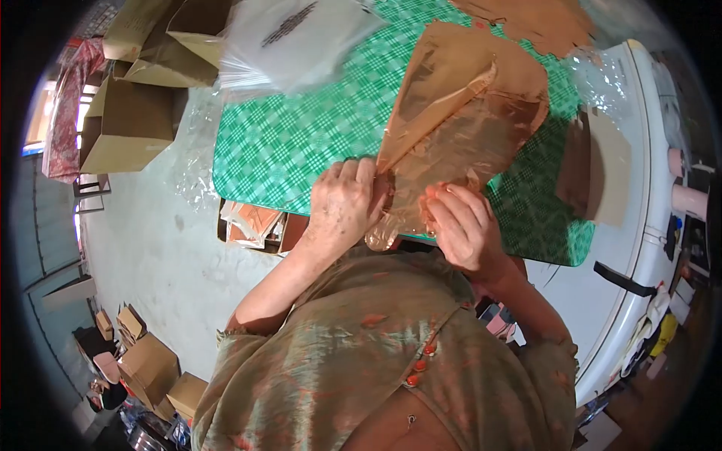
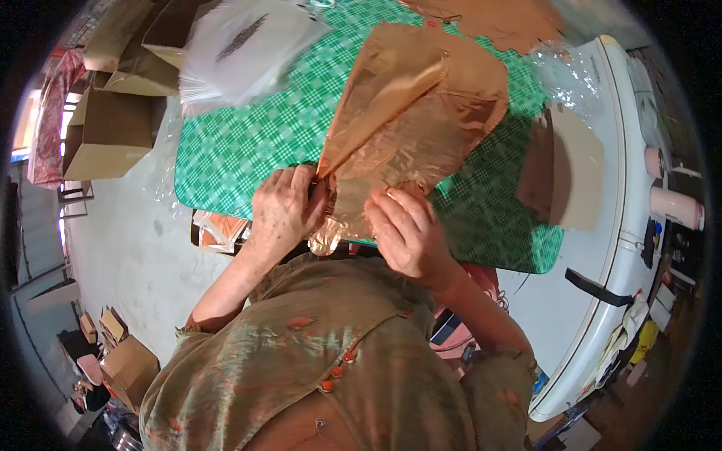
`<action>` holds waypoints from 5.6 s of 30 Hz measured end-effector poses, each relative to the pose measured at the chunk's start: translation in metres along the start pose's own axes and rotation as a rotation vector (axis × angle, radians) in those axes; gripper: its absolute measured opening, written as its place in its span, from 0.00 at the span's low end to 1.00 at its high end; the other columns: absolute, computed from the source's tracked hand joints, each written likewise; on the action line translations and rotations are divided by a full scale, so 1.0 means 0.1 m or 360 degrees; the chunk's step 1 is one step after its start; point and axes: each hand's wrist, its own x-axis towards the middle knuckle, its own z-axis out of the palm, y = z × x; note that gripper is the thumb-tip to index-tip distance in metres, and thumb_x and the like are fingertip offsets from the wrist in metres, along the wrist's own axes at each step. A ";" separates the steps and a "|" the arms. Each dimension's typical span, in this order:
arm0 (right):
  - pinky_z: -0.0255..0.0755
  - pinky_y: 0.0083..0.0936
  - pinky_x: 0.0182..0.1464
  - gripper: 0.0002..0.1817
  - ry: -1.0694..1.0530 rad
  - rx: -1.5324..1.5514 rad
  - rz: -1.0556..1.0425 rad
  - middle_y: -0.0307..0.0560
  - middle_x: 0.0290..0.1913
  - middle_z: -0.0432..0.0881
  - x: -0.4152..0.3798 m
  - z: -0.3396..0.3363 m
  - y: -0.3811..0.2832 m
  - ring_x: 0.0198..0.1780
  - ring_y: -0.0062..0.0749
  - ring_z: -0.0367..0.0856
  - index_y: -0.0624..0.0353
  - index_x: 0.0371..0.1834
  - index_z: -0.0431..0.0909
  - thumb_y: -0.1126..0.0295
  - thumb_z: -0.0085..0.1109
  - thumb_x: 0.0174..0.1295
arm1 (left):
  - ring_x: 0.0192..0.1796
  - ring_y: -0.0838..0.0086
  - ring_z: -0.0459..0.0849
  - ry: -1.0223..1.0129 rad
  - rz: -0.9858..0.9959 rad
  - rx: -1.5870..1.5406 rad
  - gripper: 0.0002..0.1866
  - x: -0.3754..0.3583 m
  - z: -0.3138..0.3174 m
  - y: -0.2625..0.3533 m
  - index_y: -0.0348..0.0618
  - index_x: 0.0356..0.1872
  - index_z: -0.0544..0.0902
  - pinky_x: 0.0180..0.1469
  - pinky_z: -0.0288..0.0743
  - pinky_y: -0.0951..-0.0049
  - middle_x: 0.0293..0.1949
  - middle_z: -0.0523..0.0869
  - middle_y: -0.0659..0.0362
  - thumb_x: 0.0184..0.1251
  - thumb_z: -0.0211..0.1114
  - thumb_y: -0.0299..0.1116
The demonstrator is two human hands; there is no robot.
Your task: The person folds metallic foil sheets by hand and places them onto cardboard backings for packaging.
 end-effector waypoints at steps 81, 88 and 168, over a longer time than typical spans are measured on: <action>0.47 0.54 0.86 0.31 -0.0283 0.0176 -0.0014 0.50 0.83 0.68 1.02 0.21 0.82 0.86 0.45 0.59 0.56 0.82 0.67 0.61 0.54 0.78 | 0.86 0.46 0.59 -0.0301 0.0638 0.0020 0.34 0.92 0.43 -0.11 0.43 0.75 0.80 0.89 0.48 0.47 0.74 0.77 0.45 0.80 0.58 0.57; 0.33 0.51 0.91 0.36 -0.0564 -0.0028 -0.0013 0.45 0.91 0.54 1.34 0.48 1.72 0.92 0.38 0.44 0.49 0.91 0.55 0.44 0.25 0.88 | 0.89 0.48 0.54 -0.0361 0.0671 0.0094 0.37 0.91 0.47 -0.13 0.49 0.84 0.68 0.90 0.43 0.47 0.85 0.64 0.47 0.81 0.57 0.56; 0.91 0.40 0.52 0.33 0.0672 0.1687 0.1502 0.64 0.65 0.74 1.40 -0.41 1.54 0.53 0.51 0.90 0.69 0.71 0.64 0.53 0.61 0.78 | 0.83 0.45 0.66 0.0063 0.0724 0.0148 0.28 1.45 0.93 -0.19 0.38 0.64 0.85 0.88 0.51 0.45 0.74 0.77 0.37 0.78 0.60 0.51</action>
